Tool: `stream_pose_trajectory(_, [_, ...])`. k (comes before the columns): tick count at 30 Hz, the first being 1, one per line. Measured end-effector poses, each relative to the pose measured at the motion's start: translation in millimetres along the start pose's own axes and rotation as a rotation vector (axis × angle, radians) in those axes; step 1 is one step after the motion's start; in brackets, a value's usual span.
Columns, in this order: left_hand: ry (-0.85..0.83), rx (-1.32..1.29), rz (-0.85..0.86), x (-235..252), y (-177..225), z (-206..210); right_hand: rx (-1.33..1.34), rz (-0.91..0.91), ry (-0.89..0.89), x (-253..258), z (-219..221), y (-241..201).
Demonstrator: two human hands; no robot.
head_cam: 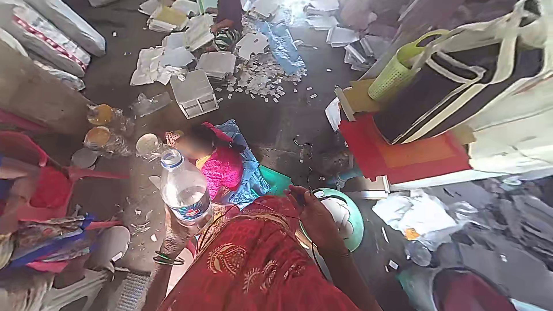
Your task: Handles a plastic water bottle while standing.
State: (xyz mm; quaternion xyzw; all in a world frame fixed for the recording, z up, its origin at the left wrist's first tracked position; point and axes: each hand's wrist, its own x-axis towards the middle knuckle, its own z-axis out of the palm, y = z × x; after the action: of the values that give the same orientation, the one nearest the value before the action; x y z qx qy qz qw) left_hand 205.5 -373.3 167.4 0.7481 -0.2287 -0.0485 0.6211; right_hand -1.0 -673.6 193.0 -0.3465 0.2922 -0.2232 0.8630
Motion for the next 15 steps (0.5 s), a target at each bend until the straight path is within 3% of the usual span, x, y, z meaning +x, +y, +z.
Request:
stream_pose_trajectory(4, [-0.073, -0.014, 0.066, 29, 5, 14, 0.134, -0.073, 0.092, 21, -3, -12])
stream_pose_trajectory(7, [-0.035, 0.046, 0.107, 56, 5, 35, 0.129, -0.083, 0.092, 57, -5, -28])
stream_pose_trajectory(11, [0.021, 0.042, 0.022, 102, 7, 83, 0.064, -0.051, 0.092, 122, -7, -53])
stream_pose_trajectory(15, [0.045, 0.043, -0.001, 168, 5, 148, -0.002, -0.027, -0.016, 206, -17, -83])
